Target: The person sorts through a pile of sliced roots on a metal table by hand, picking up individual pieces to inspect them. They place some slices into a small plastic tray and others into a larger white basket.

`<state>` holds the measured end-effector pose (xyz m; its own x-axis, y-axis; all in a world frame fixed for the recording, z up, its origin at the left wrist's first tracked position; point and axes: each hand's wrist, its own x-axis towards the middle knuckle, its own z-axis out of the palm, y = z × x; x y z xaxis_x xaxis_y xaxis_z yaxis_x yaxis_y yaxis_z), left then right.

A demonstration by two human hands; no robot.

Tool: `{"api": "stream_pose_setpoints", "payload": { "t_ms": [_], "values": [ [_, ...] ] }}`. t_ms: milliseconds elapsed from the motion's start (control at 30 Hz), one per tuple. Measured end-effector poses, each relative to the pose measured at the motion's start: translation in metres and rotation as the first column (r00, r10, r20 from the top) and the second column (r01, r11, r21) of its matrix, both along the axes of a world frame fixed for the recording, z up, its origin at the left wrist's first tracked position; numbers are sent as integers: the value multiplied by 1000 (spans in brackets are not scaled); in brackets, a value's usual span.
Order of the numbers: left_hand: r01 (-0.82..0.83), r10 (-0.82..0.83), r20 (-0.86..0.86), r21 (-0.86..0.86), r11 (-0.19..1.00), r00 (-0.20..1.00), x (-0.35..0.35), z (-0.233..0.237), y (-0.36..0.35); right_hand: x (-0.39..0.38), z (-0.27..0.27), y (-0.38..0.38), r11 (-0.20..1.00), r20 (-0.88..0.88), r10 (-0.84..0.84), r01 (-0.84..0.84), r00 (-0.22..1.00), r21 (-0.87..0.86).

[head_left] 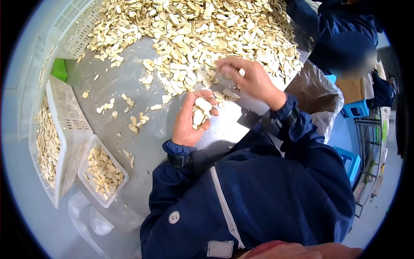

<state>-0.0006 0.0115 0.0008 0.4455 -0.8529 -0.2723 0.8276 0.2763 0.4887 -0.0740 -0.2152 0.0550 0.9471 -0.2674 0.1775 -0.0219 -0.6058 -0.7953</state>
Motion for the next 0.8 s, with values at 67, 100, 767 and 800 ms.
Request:
{"api": "stream_pose_setpoints", "payload": {
  "t_ms": [67,100,767,800],
  "values": [
    [29,-28,19,-52,998,999,4,-15,3,11,-16,-49,824,155,-81,154,985,-546],
    [26,-27,-9,-73,997,1000,5,-14,3,12,-19,-67,692,122,-170,207,978,-692],
    [13,-26,-94,-142,990,995,6,-14,5,7,-13,-80,946,-113,-295,307,949,109],
    [12,-27,-101,-142,990,995,6,-14,5,4,-7,-69,919,-122,-253,278,960,279]
  ]
}}
